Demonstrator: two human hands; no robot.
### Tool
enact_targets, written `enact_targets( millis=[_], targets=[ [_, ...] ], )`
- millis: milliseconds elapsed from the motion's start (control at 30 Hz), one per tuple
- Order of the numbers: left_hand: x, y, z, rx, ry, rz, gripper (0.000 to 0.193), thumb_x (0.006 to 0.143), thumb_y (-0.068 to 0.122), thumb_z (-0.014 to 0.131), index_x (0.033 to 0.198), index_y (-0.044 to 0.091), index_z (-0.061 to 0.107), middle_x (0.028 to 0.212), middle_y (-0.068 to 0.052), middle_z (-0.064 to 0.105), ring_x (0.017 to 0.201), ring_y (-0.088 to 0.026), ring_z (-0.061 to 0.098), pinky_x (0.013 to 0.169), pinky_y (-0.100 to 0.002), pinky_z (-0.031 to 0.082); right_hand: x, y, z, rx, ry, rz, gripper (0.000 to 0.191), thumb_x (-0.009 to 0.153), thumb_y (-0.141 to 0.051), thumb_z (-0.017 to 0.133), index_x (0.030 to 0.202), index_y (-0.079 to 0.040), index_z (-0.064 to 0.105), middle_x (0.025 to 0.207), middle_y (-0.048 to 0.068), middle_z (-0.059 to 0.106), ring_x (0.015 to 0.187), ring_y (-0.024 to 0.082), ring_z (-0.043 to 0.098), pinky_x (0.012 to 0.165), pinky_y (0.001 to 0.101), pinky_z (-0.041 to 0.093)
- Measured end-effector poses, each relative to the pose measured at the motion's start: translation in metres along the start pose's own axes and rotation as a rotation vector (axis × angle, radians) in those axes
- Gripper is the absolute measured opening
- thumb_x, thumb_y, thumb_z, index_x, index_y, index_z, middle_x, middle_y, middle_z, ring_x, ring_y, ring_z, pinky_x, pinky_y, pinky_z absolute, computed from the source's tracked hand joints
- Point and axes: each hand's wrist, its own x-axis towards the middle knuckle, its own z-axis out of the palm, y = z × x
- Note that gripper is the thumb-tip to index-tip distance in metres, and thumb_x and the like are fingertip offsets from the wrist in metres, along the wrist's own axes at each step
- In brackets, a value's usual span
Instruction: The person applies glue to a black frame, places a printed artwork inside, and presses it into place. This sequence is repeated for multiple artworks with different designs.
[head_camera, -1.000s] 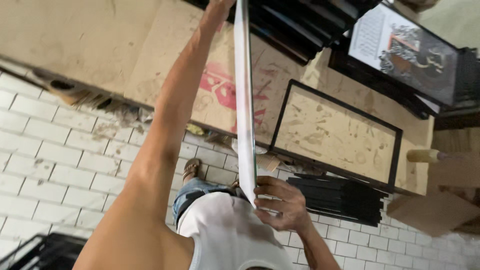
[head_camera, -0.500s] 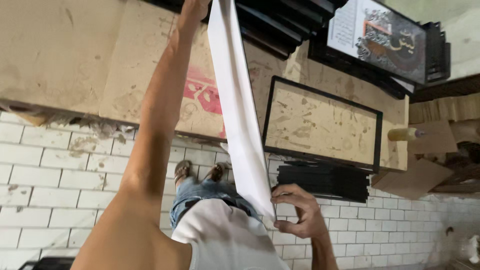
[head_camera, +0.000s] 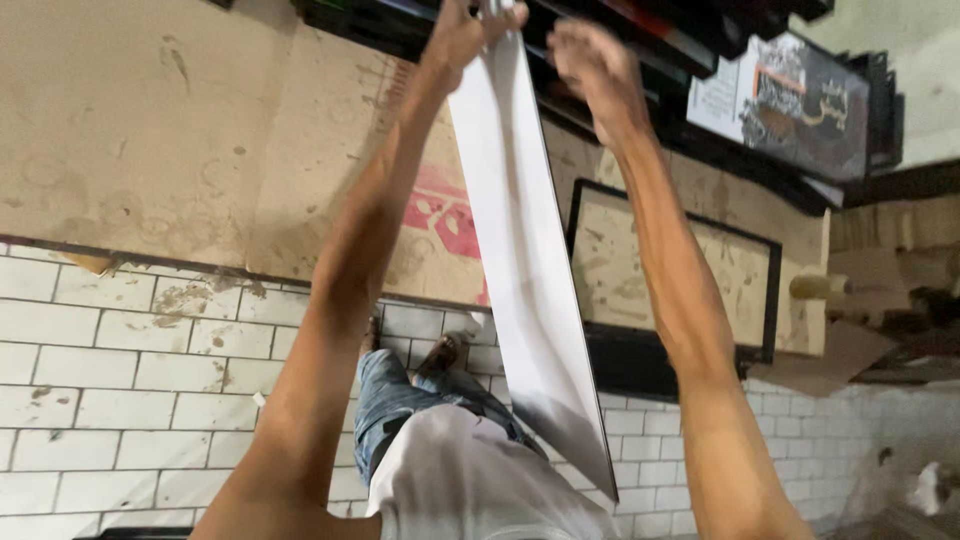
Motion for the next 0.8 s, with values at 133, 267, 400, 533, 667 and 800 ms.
enact_targets(
  millis=[133, 267, 400, 533, 667, 800],
  targets=[
    [-0.004, 0.009, -0.009, -0.152, -0.001, 0.251, 0.091, 0.081, 0.035, 0.094, 0.147, 0.001, 0.04, 0.143, -0.021, 0.051, 0.137, -0.032, 0.047, 0.112, -0.048, 0.05, 0.097, 0.017, 0.026, 0.102, -0.144, -0.113, 0.048, 0.099, -0.014, 0.069, 0.145, 0.0, 0.06, 0.141, 0.014, 0.067, 0.133, 0.02, 0.062, 0.117, 0.0352, 0.049],
    [-0.008, -0.004, -0.02, -0.132, -0.004, 0.267, 0.093, 0.083, 0.031, 0.095, 0.151, 0.002, 0.039, 0.15, -0.022, 0.049, 0.148, -0.035, 0.044, 0.125, -0.05, 0.04, 0.12, 0.031, 0.032, 0.125, -0.193, -0.028, 0.039, 0.095, -0.011, 0.073, 0.132, 0.0, 0.07, 0.119, 0.008, 0.073, 0.102, 0.013, 0.066, 0.097, 0.0284, 0.055],
    [-0.006, -0.022, -0.019, -0.166, -0.025, 0.27, 0.098, 0.082, 0.03, 0.097, 0.154, 0.003, 0.036, 0.155, -0.021, 0.049, 0.153, -0.035, 0.038, 0.13, -0.051, 0.036, 0.125, 0.04, 0.031, 0.3, -0.244, -0.088, 0.006, 0.097, -0.003, 0.076, 0.103, -0.001, 0.074, 0.085, 0.003, 0.07, 0.07, 0.011, 0.064, 0.072, 0.0261, 0.057],
    [-0.004, -0.033, -0.022, -0.19, -0.012, 0.192, 0.108, 0.081, 0.031, 0.091, 0.161, 0.008, 0.023, 0.163, -0.019, 0.034, 0.158, -0.036, 0.025, 0.127, -0.054, 0.033, 0.134, 0.047, 0.034, 0.304, -0.183, -0.075, 0.018, 0.086, -0.002, 0.073, 0.103, 0.0, 0.078, 0.09, 0.006, 0.075, 0.072, 0.011, 0.064, 0.072, 0.0272, 0.057],
    [-0.006, -0.04, -0.027, -0.243, -0.034, 0.162, 0.11, 0.082, 0.029, 0.091, 0.163, 0.011, 0.02, 0.168, -0.02, 0.029, 0.161, -0.039, 0.02, 0.129, -0.057, 0.028, 0.138, 0.054, 0.038, 0.296, -0.181, -0.107, 0.014, 0.085, 0.0, 0.073, 0.098, -0.001, 0.077, 0.086, 0.006, 0.074, 0.069, 0.01, 0.063, 0.069, 0.0261, 0.055],
    [-0.006, -0.042, -0.021, -0.176, -0.02, 0.192, 0.109, 0.085, 0.027, 0.091, 0.165, 0.012, 0.018, 0.17, -0.021, 0.022, 0.162, -0.041, 0.011, 0.13, -0.059, 0.022, 0.135, 0.057, 0.034, 0.405, -0.167, -0.059, 0.007, 0.086, 0.0, 0.072, 0.091, -0.001, 0.077, 0.081, 0.007, 0.073, 0.065, 0.012, 0.065, 0.066, 0.0272, 0.056]
  ],
)
